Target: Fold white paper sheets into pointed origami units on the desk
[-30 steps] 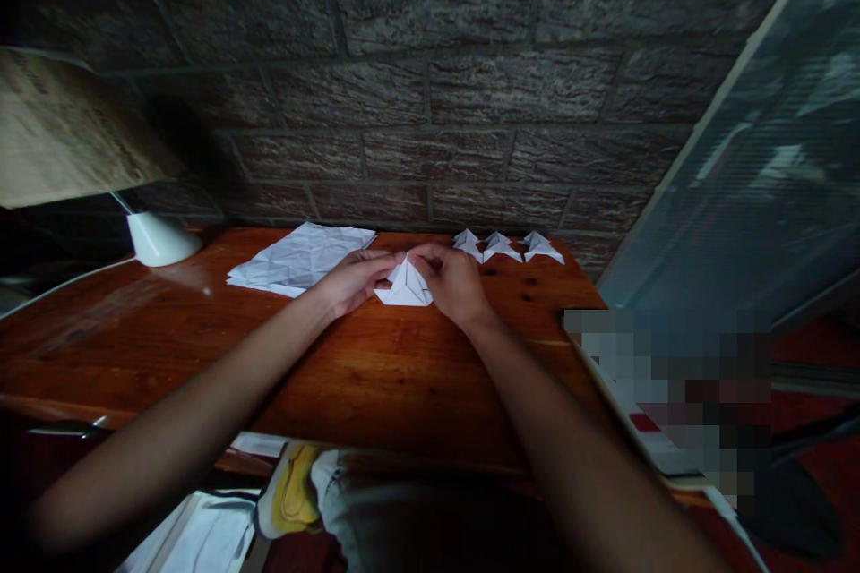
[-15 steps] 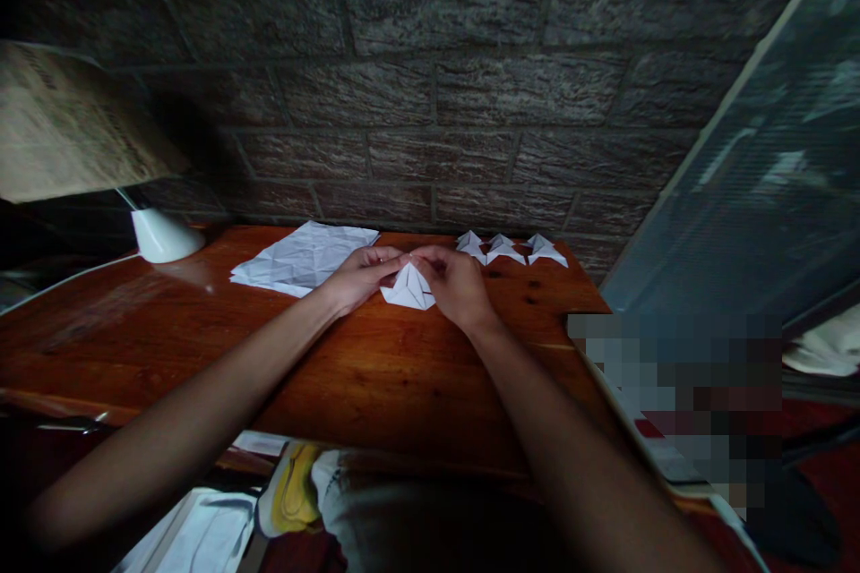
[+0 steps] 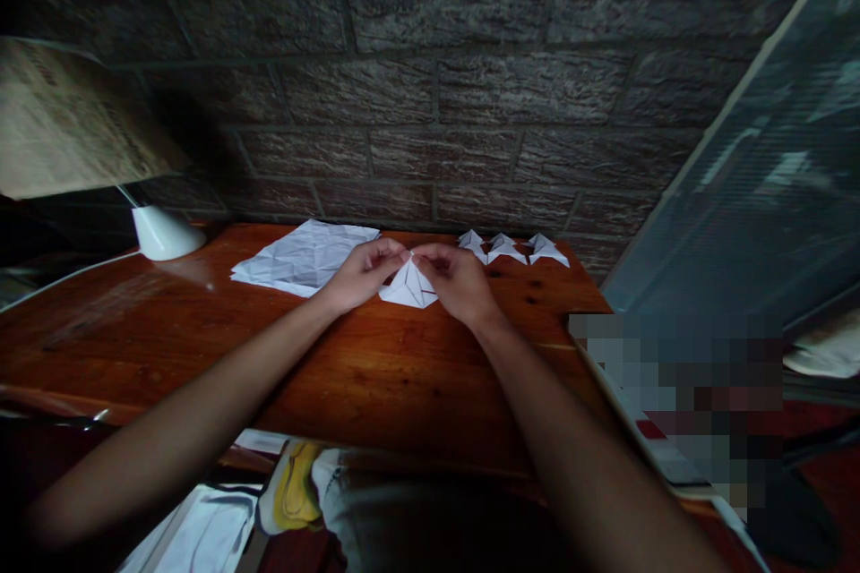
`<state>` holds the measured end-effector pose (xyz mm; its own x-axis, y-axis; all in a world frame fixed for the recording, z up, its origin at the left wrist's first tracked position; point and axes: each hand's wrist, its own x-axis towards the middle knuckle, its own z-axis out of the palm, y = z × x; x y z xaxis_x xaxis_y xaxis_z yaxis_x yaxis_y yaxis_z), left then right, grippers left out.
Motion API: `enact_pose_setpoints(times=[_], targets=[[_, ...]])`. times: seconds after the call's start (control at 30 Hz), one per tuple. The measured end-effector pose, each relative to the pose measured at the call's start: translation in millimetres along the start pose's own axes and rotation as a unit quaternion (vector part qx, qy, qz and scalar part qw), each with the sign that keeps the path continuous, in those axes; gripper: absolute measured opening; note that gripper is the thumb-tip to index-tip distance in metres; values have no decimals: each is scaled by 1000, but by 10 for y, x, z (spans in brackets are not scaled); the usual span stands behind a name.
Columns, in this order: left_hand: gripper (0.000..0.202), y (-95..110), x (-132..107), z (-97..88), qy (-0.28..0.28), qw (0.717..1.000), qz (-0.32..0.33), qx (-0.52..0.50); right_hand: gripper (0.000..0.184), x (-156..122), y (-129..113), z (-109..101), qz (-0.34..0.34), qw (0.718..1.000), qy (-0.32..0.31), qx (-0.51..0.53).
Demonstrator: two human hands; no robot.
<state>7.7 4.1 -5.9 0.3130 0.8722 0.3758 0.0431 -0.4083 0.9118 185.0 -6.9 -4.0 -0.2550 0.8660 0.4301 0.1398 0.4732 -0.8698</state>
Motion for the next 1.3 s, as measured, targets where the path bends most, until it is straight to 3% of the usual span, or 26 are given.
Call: enact_pose_setpoints(times=[0.47,0.77,0.97,1.3], targets=[[26,56,-7,-34,21,999,-41,-22,14,-10,-9,12,-5,999,16,-29],[31,73,-11,-40,19,999,-32,2,14,-16,-14,11,-11,999,13,-41],[24,60,-11,-33,16,1000,2,21,13,-18,-4,21,-2,999,7,-34],[35,34,-6,-6,42,997,-18,-55,12,5,-3,12,5,1000,11,-26]])
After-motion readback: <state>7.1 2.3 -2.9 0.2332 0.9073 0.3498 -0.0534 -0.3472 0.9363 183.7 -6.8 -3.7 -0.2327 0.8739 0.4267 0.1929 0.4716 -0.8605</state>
